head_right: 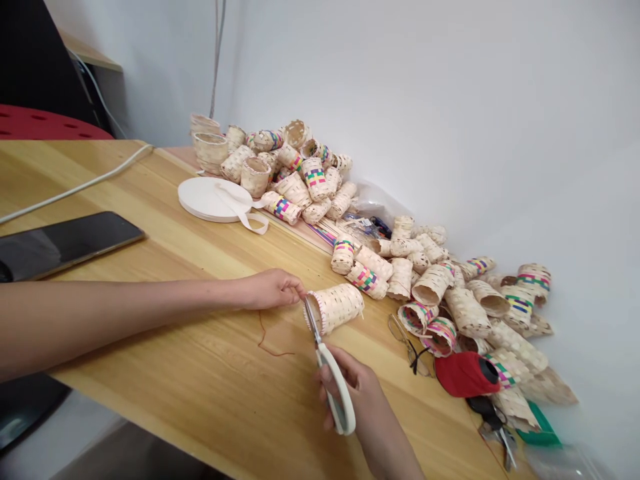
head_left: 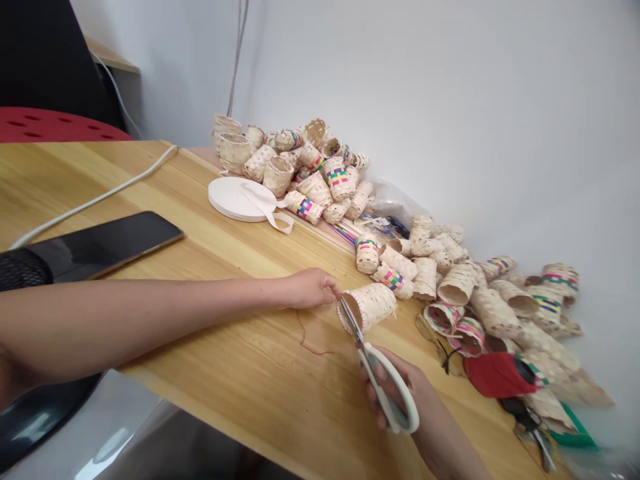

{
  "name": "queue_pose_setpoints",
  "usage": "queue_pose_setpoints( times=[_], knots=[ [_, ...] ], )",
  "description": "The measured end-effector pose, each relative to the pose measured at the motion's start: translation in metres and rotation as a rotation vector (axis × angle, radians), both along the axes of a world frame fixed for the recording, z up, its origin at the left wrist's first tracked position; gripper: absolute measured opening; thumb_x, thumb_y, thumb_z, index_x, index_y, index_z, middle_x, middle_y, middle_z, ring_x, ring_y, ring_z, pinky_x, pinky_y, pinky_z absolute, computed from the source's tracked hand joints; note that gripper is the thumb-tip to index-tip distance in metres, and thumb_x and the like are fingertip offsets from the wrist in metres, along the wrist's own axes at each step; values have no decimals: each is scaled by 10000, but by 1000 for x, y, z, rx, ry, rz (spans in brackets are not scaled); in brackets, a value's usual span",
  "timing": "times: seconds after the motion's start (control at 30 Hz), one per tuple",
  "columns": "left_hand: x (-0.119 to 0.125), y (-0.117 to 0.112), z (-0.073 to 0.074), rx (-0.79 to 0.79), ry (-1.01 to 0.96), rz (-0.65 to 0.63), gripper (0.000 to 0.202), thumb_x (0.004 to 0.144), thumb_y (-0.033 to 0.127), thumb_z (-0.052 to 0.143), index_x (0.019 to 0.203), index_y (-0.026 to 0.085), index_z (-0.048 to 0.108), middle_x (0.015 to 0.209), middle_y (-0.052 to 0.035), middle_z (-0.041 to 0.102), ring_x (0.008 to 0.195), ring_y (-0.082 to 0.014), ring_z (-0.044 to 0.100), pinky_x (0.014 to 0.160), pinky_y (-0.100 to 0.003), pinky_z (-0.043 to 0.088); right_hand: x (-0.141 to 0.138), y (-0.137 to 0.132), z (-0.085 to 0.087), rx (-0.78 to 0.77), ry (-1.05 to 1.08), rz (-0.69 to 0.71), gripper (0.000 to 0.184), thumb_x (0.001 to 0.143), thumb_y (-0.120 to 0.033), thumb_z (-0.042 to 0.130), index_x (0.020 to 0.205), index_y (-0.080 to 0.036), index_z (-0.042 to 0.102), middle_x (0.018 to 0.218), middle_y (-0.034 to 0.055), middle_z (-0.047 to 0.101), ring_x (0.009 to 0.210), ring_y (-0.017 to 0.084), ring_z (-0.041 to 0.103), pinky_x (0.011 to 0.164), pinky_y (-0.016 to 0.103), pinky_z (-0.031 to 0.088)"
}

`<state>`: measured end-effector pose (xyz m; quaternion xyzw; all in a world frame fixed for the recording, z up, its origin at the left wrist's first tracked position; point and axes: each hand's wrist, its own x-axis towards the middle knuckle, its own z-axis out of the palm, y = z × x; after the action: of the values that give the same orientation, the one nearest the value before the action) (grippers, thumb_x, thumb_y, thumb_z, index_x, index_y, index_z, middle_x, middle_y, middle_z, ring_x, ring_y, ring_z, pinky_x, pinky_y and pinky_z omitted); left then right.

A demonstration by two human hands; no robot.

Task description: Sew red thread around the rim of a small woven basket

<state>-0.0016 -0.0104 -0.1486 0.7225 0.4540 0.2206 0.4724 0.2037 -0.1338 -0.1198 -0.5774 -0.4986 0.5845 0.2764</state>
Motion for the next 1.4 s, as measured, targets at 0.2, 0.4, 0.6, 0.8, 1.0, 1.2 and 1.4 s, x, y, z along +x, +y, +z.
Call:
queue_pose_setpoints(
  times=[0.2, 0.4, 0.6, 0.8, 1.0, 1.2, 1.4],
  knots=[
    [0, -4, 3, -24, 12, 34, 259, 752, 263, 519, 917, 154, 686, 459, 69, 446, 390, -85, 338, 415, -198, 240, 2, 6, -2, -29, -21, 24, 535, 717, -635, 668, 921, -146, 596, 703, -2, 543, 481, 68, 470, 402, 162, 413],
    [-1, 0, -1, 37, 13, 29, 220, 778, 298, 503, 789, 150, 666, 459, 54, 474, 404, -95, 394, 425, -205, 262, -1, 10, 0, -45, 28, 54, 598, 715, -620, 683, 1060, -149, 556, 768, 6, 543, 476, 57, 475, 383, 148, 368],
    [-5, 3, 1, 143, 74, 17, 173, 753, 234, 524, 691, 151, 662, 538, 34, 567, 510, -103, 454, 499, -199, 286, -4, 20, -2, -52, 14, 90, 542, 740, -636, 648, 951, -143, 576, 706, 1, 544, 477, 57, 478, 390, 136, 365],
    [-8, 3, 2, 234, 158, -37, 149, 748, 225, 542, 678, 177, 664, 592, 46, 589, 578, -108, 472, 514, -200, 268, -8, 26, -11, -21, 17, 18, 508, 773, -608, 629, 950, -133, 591, 645, -12, 547, 423, 41, 454, 378, 128, 325],
    [-9, 4, 1, 295, 248, -73, 146, 779, 239, 532, 741, 205, 669, 657, 48, 632, 604, -116, 499, 519, -211, 263, -10, 28, -12, -41, 32, -46, 507, 737, -586, 676, 954, -131, 613, 595, -17, 543, 397, 45, 432, 354, 134, 297],
    [-8, -3, 6, 365, 311, -109, 165, 819, 234, 513, 736, 206, 653, 678, 30, 642, 608, -126, 507, 527, -222, 267, -11, 36, -17, -15, 50, -93, 469, 682, -509, 753, 953, -140, 649, 658, -5, 561, 434, 52, 415, 330, 136, 310],
    [-6, -5, 7, 374, 347, -174, 132, 816, 219, 557, 784, 206, 685, 778, 14, 693, 691, -137, 575, 578, -207, 330, -3, 37, -16, 113, -26, -65, 554, 732, -483, 695, 1166, -150, 605, 677, -6, 573, 440, 67, 437, 354, 153, 356]
  ],
)
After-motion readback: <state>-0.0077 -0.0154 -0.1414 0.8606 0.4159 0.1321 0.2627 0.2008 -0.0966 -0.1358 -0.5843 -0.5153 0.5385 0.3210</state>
